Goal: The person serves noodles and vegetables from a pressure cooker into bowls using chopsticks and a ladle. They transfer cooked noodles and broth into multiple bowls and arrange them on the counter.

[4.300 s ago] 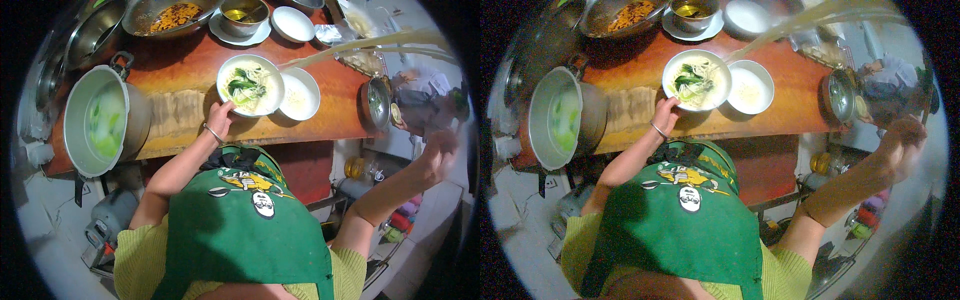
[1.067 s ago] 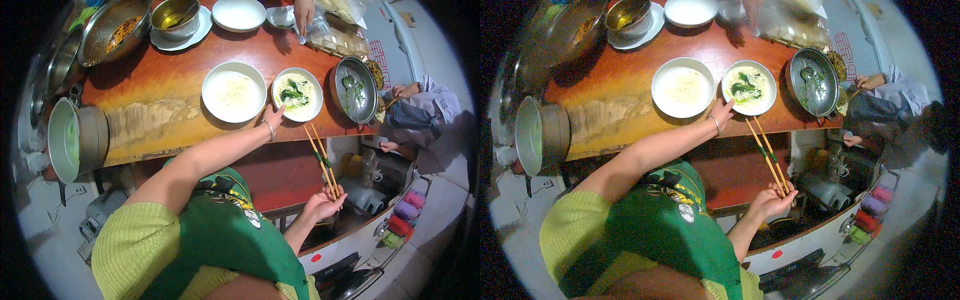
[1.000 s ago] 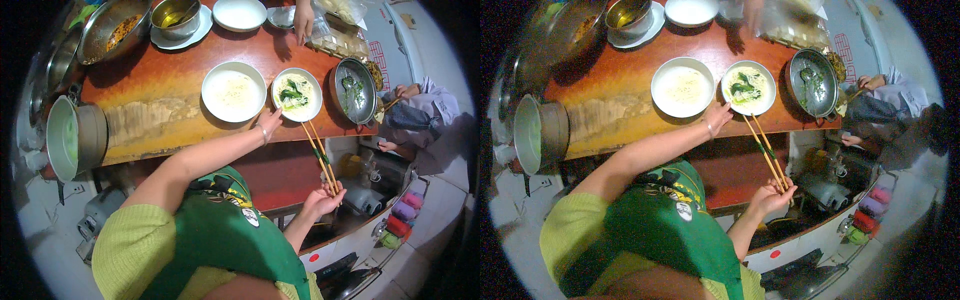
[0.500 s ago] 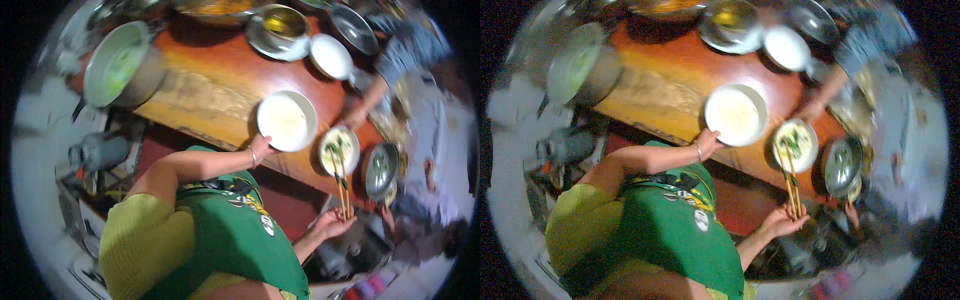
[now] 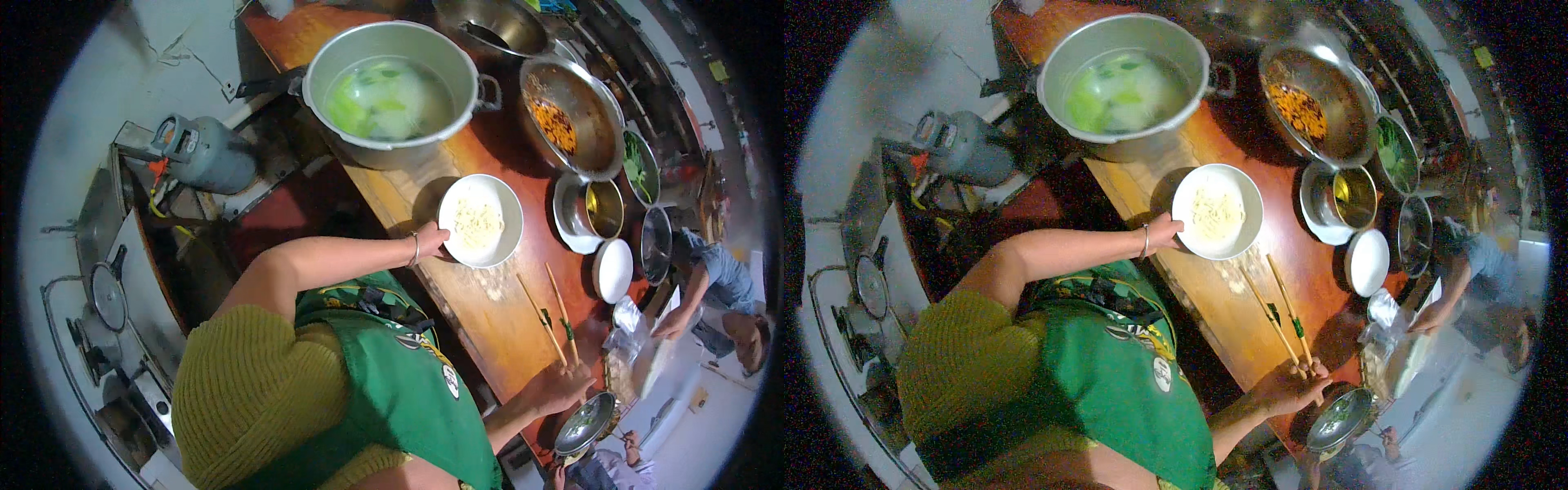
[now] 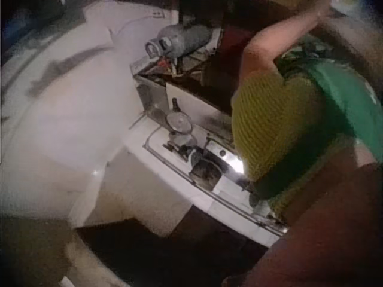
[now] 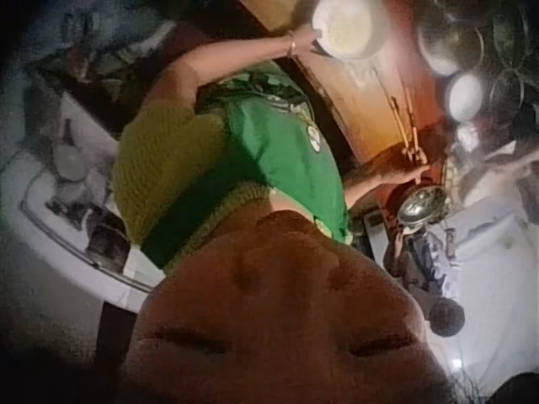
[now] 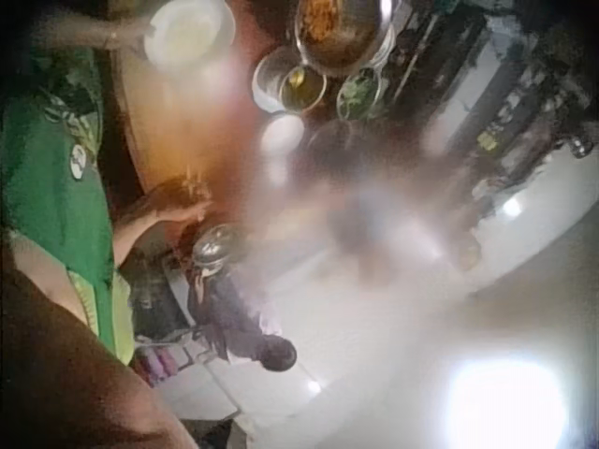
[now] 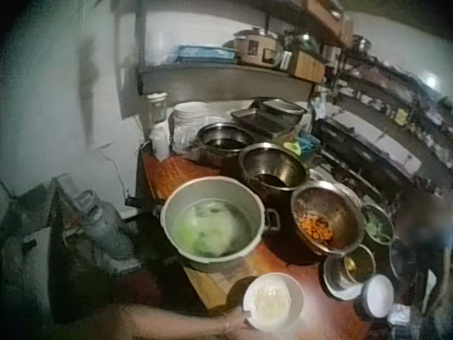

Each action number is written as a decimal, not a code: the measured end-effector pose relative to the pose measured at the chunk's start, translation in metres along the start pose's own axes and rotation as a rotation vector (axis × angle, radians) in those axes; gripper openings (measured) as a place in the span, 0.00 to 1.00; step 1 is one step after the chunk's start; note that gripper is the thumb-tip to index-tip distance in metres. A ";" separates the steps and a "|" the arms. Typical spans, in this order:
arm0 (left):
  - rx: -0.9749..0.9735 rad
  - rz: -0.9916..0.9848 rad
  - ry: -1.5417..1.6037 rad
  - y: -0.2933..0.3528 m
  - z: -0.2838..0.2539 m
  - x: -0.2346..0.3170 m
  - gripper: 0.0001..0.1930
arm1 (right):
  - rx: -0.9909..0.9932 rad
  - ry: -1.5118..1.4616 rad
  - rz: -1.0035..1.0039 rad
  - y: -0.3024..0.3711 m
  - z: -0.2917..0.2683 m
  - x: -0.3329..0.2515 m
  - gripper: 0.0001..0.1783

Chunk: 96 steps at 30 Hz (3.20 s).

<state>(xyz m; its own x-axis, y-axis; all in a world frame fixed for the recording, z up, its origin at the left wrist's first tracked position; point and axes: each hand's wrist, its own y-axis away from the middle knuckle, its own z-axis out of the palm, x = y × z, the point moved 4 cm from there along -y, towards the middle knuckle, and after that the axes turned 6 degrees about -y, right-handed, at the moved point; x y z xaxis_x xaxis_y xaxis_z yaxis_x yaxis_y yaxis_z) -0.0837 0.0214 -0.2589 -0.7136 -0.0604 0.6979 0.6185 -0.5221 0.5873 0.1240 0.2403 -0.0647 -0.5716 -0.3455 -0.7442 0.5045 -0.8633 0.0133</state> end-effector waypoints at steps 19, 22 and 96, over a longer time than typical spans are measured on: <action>-0.479 0.583 -0.761 0.164 -0.278 0.338 0.13 | -1.333 1.103 0.224 0.090 0.386 0.353 0.07; -0.063 0.557 -1.117 0.121 -0.325 0.341 0.14 | -1.341 1.127 0.062 0.072 0.377 0.376 0.07; -0.352 -0.819 -0.541 0.176 -0.163 0.306 0.12 | 0.200 -0.410 0.545 -0.015 0.203 0.170 0.14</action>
<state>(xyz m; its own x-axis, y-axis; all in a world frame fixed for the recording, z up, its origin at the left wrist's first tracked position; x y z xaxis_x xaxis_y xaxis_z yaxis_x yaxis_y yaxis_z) -0.2468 -0.2278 -0.0093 -0.5753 0.7682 0.2810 -0.1818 -0.4551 0.8717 -0.1117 0.1204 -0.0558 -0.4886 -0.8243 -0.2860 0.6823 -0.5653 0.4637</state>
